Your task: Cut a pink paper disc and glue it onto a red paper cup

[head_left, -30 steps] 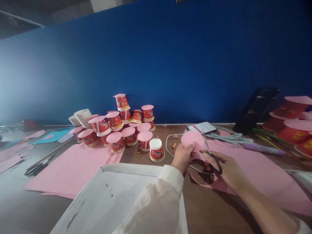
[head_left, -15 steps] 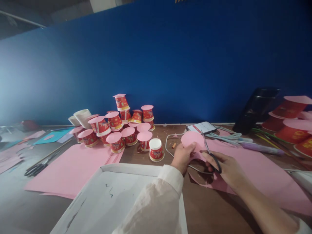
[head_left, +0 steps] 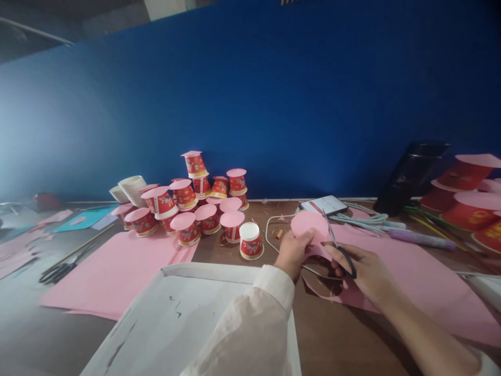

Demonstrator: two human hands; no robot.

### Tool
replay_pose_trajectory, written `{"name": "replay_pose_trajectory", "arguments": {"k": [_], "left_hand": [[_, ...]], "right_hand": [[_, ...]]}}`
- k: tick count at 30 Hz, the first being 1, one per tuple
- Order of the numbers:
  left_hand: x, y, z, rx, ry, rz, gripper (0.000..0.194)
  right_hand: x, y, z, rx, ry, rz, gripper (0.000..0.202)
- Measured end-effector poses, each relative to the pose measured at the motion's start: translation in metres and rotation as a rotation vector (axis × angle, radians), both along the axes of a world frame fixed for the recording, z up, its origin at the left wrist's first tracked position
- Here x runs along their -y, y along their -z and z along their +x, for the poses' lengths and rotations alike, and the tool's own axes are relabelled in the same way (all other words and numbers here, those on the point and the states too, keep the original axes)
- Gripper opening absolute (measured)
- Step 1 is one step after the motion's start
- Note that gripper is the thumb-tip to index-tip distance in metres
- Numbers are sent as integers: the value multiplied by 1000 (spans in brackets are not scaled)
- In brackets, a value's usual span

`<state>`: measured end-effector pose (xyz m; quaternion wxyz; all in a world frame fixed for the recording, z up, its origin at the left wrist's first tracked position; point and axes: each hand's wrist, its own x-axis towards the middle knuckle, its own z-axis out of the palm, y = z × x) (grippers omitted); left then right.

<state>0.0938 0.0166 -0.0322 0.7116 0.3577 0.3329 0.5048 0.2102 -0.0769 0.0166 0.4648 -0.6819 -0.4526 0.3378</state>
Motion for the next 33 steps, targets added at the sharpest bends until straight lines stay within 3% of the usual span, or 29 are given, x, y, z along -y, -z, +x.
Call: {"name": "replay_pose_trajectory", "arguments": {"k": [10, 33], "left_hand": [[-2, 3, 0, 13, -4, 8, 56], [-4, 2, 0, -12, -52, -42, 53]], "right_hand": [[3, -6, -2, -22, -7, -14, 48], [-4, 9, 10, -73, -44, -44, 43]]}}
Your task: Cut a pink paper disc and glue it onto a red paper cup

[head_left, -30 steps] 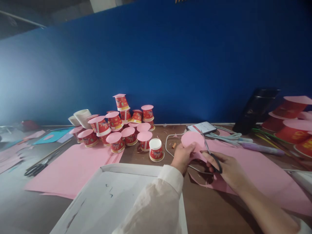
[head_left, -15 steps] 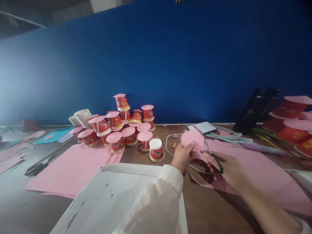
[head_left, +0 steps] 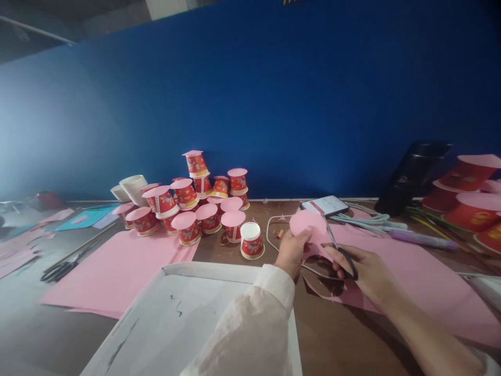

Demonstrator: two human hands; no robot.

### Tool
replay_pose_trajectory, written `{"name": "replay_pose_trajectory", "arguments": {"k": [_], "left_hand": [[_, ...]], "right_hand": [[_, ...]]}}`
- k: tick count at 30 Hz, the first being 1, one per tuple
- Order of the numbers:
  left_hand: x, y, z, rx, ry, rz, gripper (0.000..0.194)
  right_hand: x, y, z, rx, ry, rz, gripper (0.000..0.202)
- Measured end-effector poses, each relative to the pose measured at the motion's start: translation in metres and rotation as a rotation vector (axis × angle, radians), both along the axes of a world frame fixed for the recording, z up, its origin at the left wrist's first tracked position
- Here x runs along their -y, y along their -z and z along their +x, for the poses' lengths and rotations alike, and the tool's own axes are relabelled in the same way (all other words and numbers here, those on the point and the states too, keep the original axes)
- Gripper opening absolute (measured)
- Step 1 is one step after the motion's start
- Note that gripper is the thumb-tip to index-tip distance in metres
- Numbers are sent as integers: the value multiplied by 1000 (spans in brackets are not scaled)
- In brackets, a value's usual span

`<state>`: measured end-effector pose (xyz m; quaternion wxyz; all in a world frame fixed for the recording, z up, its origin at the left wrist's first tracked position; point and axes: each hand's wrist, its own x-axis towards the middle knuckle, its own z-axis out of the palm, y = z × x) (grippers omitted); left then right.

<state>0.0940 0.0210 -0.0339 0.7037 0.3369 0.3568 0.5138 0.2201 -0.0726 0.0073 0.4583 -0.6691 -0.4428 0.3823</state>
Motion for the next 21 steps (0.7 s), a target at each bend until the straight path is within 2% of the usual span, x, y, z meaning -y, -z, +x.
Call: {"name": "replay_pose_trajectory", "arguments": {"k": [4, 8, 12, 21], "left_hand": [[0, 0, 0, -11, 3, 5, 50], [2, -1, -1, -23, 16, 37, 44], [4, -3, -2, -63, 15, 52, 41], [5, -3, -2, -10, 23, 53, 53]], "right_hand": [[2, -2, -5, -63, 20, -4, 45], [2, -2, -7, -34, 50, 38, 46], [1, -2, -4, -7, 11, 5, 47], [2, -5, -6, 3, 34, 5, 46]]}}
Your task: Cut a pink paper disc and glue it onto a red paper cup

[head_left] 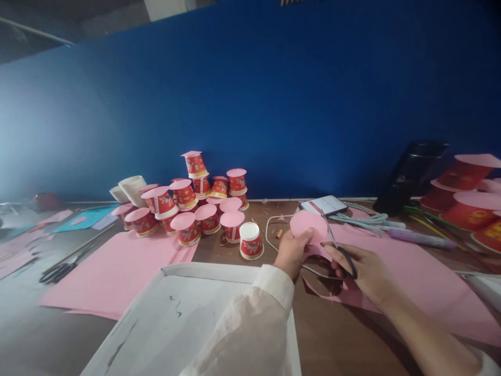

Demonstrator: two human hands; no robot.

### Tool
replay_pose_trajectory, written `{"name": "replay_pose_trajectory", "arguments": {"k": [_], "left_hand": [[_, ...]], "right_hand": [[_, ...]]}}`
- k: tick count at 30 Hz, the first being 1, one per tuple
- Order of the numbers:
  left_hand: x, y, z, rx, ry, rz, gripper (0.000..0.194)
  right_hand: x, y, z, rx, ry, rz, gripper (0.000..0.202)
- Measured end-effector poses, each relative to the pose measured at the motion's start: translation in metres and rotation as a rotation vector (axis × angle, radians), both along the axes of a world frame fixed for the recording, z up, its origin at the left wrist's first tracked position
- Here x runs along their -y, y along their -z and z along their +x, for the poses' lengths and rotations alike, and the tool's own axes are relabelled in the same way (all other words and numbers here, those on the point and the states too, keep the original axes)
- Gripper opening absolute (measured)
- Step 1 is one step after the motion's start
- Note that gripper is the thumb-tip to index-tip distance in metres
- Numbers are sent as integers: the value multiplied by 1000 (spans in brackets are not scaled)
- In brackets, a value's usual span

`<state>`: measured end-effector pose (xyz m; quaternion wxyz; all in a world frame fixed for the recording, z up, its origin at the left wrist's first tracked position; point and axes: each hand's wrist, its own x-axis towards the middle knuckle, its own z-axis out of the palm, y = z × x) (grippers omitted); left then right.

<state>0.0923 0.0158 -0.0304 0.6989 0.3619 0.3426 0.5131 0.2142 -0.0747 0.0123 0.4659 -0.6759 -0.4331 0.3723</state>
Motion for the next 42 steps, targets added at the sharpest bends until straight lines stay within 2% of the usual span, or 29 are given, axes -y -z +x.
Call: {"name": "replay_pose_trajectory", "arguments": {"k": [11, 17, 22, 36, 42], "left_hand": [[-1, -2, 0, -8, -17, -41, 55], [-3, 1, 0, 1, -7, -37, 51], [-2, -3, 0, -19, -36, -68, 47], [-1, -7, -2, -33, -54, -125, 50], [-2, -3, -2, -39, -47, -89, 53]], "right_hand": [[3, -7, -4, 22, -4, 19, 49], [4, -6, -3, 29, -17, 28, 49], [4, -8, -4, 25, -23, 14, 49], [3, 0, -2, -18, -27, 25, 46], [3, 0, -2, -17, -43, 14, 49]]}}
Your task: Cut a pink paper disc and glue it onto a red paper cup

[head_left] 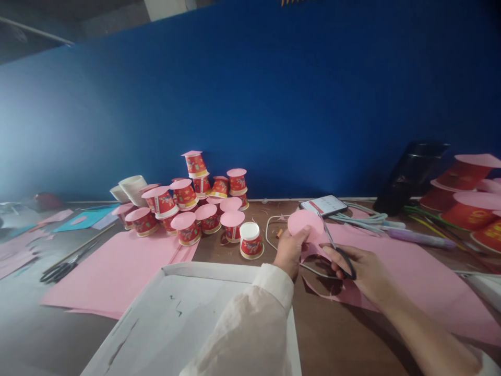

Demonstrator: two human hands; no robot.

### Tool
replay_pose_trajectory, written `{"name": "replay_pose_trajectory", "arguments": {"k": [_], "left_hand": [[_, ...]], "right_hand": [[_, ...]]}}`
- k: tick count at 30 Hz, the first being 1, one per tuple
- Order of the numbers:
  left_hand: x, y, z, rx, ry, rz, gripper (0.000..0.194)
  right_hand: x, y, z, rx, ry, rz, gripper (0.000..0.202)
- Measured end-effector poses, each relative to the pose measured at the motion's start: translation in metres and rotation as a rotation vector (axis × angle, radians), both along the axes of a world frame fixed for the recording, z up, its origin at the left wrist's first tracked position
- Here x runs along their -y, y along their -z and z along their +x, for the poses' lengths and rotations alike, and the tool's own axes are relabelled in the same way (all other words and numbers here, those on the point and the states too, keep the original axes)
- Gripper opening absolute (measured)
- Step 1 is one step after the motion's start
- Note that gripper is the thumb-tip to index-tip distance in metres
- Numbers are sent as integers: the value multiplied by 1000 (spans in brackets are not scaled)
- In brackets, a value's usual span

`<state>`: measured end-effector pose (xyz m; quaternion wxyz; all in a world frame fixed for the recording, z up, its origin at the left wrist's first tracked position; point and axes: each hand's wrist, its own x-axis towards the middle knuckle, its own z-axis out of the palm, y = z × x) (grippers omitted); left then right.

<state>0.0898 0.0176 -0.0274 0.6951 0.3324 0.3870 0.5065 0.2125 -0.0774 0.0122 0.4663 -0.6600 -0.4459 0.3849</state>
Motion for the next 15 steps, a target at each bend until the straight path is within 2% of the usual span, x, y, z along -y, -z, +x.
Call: {"name": "replay_pose_trajectory", "arguments": {"k": [4, 11, 15], "left_hand": [[-2, 3, 1, -22, -7, 43, 54], [1, -2, 0, -89, -4, 107, 41], [1, -1, -1, -95, 5, 130, 40]], "right_hand": [[-1, 2, 0, 13, 8, 14, 50], [-2, 2, 0, 1, 25, 25, 45], [-1, 0, -1, 13, 14, 28, 48]]}}
